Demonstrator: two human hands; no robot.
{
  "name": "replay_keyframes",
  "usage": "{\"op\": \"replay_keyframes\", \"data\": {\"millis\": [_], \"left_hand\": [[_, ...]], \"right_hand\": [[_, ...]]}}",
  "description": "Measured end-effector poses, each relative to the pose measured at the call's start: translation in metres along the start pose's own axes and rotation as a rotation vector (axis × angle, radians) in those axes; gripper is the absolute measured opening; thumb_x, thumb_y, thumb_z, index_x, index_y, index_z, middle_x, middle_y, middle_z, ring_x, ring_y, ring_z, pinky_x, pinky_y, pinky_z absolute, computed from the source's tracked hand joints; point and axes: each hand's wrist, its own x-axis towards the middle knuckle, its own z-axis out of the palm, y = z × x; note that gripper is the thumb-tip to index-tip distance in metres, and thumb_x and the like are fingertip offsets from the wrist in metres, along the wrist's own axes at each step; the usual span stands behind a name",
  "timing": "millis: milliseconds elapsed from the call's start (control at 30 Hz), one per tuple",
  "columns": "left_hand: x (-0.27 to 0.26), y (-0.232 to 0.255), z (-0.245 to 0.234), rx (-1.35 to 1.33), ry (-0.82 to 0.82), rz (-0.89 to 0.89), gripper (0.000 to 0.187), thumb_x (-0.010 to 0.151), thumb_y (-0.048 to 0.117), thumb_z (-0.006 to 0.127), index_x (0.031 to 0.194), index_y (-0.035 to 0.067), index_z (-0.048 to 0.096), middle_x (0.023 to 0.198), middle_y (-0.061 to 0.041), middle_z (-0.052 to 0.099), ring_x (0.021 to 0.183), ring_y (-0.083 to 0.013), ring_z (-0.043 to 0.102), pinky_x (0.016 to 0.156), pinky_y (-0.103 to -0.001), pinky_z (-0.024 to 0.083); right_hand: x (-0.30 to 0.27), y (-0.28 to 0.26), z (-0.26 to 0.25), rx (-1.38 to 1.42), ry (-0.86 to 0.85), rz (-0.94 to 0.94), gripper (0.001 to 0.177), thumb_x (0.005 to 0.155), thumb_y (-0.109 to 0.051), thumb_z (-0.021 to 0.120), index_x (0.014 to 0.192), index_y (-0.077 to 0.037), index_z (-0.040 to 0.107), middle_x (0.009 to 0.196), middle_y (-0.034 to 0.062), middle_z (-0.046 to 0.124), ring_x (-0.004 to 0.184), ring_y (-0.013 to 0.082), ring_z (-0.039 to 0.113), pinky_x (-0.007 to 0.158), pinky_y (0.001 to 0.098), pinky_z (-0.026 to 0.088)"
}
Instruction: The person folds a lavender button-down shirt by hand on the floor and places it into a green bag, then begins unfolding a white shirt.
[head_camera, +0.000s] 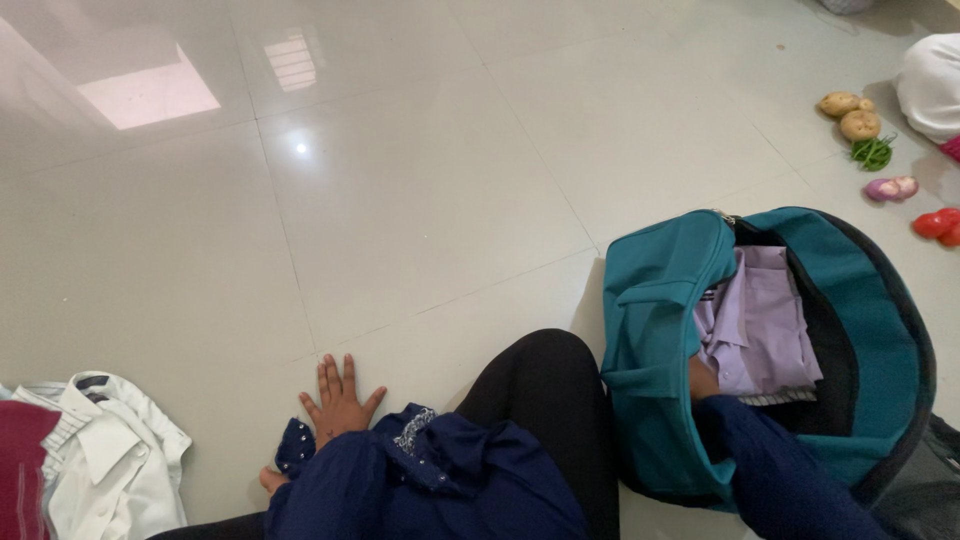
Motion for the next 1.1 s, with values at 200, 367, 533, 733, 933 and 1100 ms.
{"op": "replay_keyframes", "data": {"millis": [200,367,533,733,933,1100], "left_hand": [[0.001,-0.001,0.003,0.001,-0.015,-0.004,0.099,0.089,0.078,0.042,0.163,0.026,0.002,0.171,-0.008,-0.011,0.156,-0.0235,-0.014,0.117,-0.067,-0.010],[0.003,-0.003,0.006,0.010,-0.045,-0.014,0.099,0.089,0.079,0.041,0.163,0.027,0.001,0.171,-0.008,-0.012,0.156,-0.0238,-0.014,0.117,-0.067,-0.009],[0.000,-0.001,0.001,0.029,-0.027,-0.009,0.099,0.089,0.078,0.042,0.163,0.026,0.002,0.171,-0.008,-0.011,0.156,-0.0240,-0.012,0.117,-0.069,-0.007],[-0.003,0.003,-0.009,0.031,-0.078,-0.027,0.098,0.090,0.078,0.042,0.163,0.026,0.002,0.172,-0.007,-0.011,0.157,-0.0234,-0.012,0.118,-0.067,-0.006],[-0.006,0.002,-0.009,-0.014,-0.010,0.000,0.098,0.090,0.077,0.043,0.163,0.025,0.003,0.171,-0.008,-0.009,0.157,-0.0236,-0.012,0.118,-0.068,-0.006],[-0.006,0.000,-0.009,-0.027,-0.021,0.010,0.098,0.091,0.076,0.043,0.163,0.024,0.002,0.171,-0.008,-0.011,0.157,-0.0248,-0.013,0.117,-0.069,-0.006]], "right_hand": [[0.002,-0.010,-0.011,0.193,-0.028,0.114,0.034,0.093,-0.019,0.059,0.124,-0.006,0.064,0.119,0.0174,0.071,0.104,0.0318,0.069,0.088,0.0419,0.055],[0.000,-0.046,-0.053,-0.021,0.394,-0.118,0.029,0.104,-0.018,0.054,0.128,-0.008,0.066,0.133,0.0149,0.063,0.118,0.0299,0.060,0.104,0.0414,0.047],[0.008,-0.010,-0.084,-0.954,0.453,0.143,0.060,0.097,-0.044,0.056,0.152,-0.021,0.051,0.161,0.0145,0.043,0.147,0.0335,0.039,0.119,0.0484,0.031],[0.026,0.007,-0.086,-0.497,0.303,0.245,0.061,0.107,-0.045,0.041,0.159,-0.014,0.031,0.163,0.0208,0.026,0.147,0.0410,0.027,0.110,0.0557,0.023],[-0.002,0.008,-0.080,-0.865,0.318,0.417,0.039,0.109,-0.038,0.053,0.137,-0.012,0.059,0.141,0.0166,0.052,0.128,0.0324,0.053,0.117,0.0494,0.043],[-0.005,0.003,-0.086,-0.643,0.308,0.602,0.051,0.098,-0.034,0.064,0.145,-0.013,0.058,0.149,0.0229,0.044,0.128,0.0424,0.050,0.098,0.0602,0.046]]}}
